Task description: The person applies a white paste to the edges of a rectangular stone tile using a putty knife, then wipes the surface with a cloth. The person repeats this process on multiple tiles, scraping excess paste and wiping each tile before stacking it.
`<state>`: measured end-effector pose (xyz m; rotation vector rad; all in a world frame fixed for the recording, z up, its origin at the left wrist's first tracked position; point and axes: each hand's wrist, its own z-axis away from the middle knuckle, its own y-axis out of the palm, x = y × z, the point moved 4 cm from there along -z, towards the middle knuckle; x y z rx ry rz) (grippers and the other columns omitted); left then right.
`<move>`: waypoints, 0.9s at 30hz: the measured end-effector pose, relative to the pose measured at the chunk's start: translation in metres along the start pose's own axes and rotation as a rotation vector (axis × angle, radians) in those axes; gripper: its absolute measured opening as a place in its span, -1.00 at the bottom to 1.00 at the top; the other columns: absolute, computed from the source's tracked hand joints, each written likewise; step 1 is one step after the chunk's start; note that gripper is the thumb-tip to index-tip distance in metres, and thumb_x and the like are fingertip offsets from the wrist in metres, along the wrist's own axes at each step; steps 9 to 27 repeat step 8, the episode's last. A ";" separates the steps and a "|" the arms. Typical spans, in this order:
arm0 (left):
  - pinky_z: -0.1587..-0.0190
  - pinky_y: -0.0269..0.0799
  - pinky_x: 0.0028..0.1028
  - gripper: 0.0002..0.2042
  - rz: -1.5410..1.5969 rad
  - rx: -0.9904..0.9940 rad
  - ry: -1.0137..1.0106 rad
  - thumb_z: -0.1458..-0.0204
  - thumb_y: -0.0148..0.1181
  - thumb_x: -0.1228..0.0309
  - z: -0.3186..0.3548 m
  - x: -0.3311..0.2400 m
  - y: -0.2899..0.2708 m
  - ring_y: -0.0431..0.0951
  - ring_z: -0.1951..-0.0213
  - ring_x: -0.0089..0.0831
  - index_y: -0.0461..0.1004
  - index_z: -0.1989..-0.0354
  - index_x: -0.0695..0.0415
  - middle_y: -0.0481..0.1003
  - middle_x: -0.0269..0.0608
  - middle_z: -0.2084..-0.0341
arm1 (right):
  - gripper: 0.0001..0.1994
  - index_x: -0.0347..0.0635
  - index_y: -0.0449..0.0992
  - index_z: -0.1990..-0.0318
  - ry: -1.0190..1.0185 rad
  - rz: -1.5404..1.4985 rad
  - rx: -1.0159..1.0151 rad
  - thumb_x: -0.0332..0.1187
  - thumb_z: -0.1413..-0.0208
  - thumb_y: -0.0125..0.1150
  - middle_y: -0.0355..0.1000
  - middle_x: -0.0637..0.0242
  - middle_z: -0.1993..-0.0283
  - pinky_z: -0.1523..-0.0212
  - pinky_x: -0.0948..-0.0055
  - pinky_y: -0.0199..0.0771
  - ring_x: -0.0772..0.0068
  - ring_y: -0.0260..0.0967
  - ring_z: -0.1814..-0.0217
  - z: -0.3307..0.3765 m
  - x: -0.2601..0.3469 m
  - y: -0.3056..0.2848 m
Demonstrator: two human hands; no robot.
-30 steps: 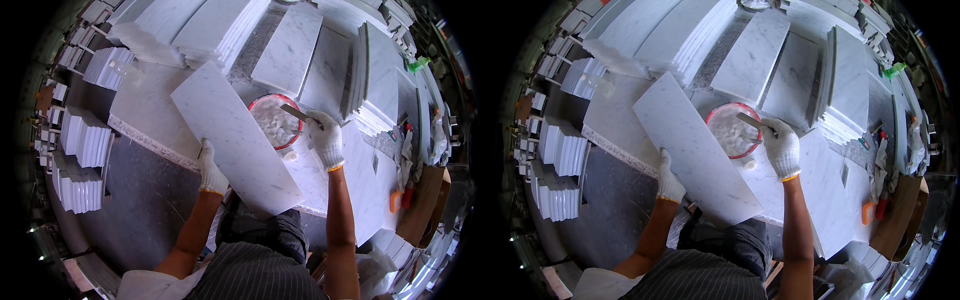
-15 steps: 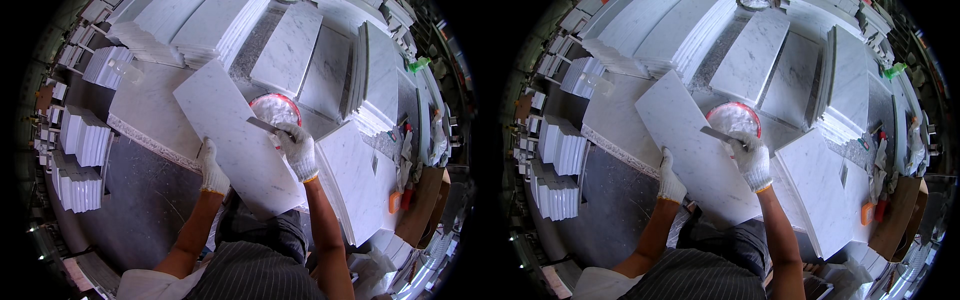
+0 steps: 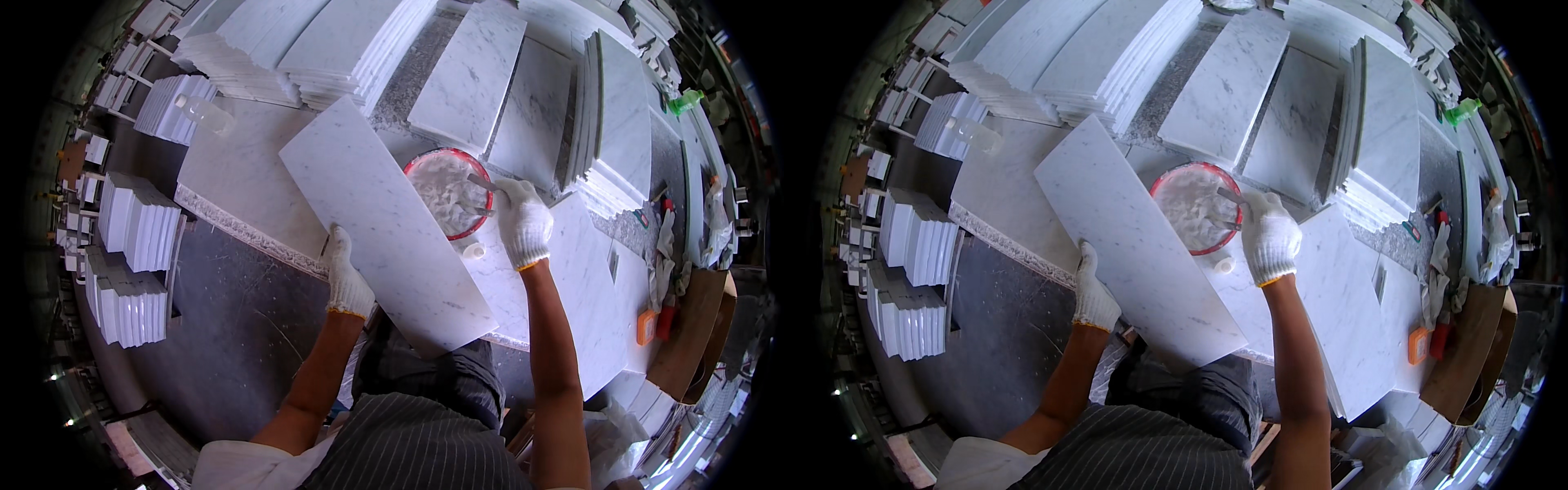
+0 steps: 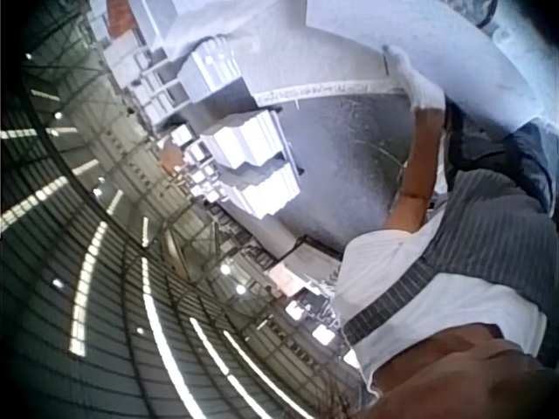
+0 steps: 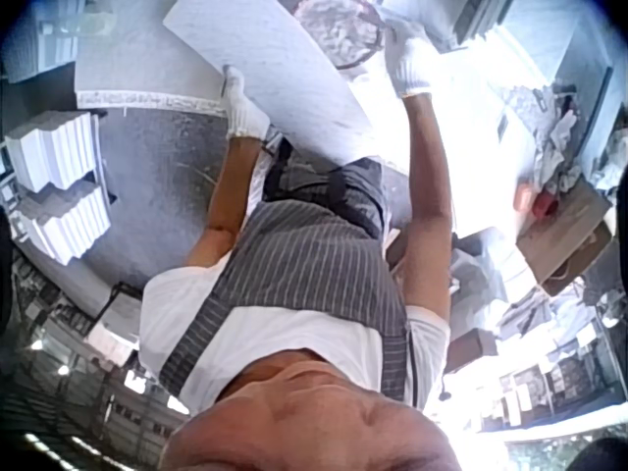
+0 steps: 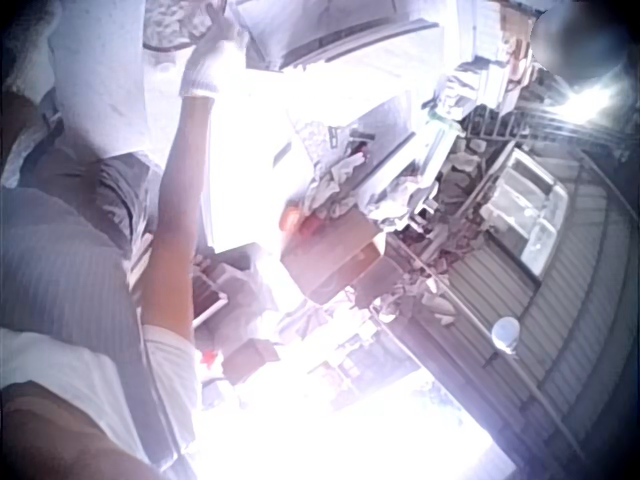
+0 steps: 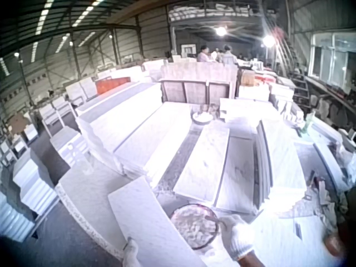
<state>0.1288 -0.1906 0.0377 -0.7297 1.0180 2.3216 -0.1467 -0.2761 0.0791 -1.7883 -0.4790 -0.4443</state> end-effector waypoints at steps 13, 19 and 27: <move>-0.32 0.16 -0.03 -0.26 -0.019 0.040 0.016 -0.20 0.06 -0.13 0.002 -0.002 -0.013 0.25 -0.29 -0.10 0.11 -0.39 0.14 0.25 -0.10 -0.29 | -0.60 -0.01 0.52 -0.13 -0.076 -0.106 -0.074 -0.40 -0.08 0.25 0.44 0.05 -0.13 0.06 0.20 0.58 0.07 0.53 -0.03 0.024 -0.002 -0.015; -0.32 0.16 -0.03 -0.26 -0.019 0.040 0.016 -0.20 0.06 -0.13 0.002 -0.002 -0.013 0.25 -0.29 -0.10 0.11 -0.39 0.14 0.25 -0.10 -0.29 | -0.60 -0.01 0.52 -0.13 -0.076 -0.106 -0.074 -0.40 -0.08 0.25 0.44 0.05 -0.13 0.06 0.20 0.58 0.07 0.53 -0.03 0.024 -0.002 -0.015; -0.32 0.16 -0.03 -0.26 -0.019 0.040 0.016 -0.20 0.06 -0.13 0.002 -0.002 -0.013 0.25 -0.29 -0.10 0.11 -0.39 0.14 0.25 -0.10 -0.29 | -0.60 -0.01 0.52 -0.13 -0.076 -0.106 -0.074 -0.40 -0.08 0.25 0.44 0.05 -0.13 0.06 0.20 0.58 0.07 0.53 -0.03 0.024 -0.002 -0.015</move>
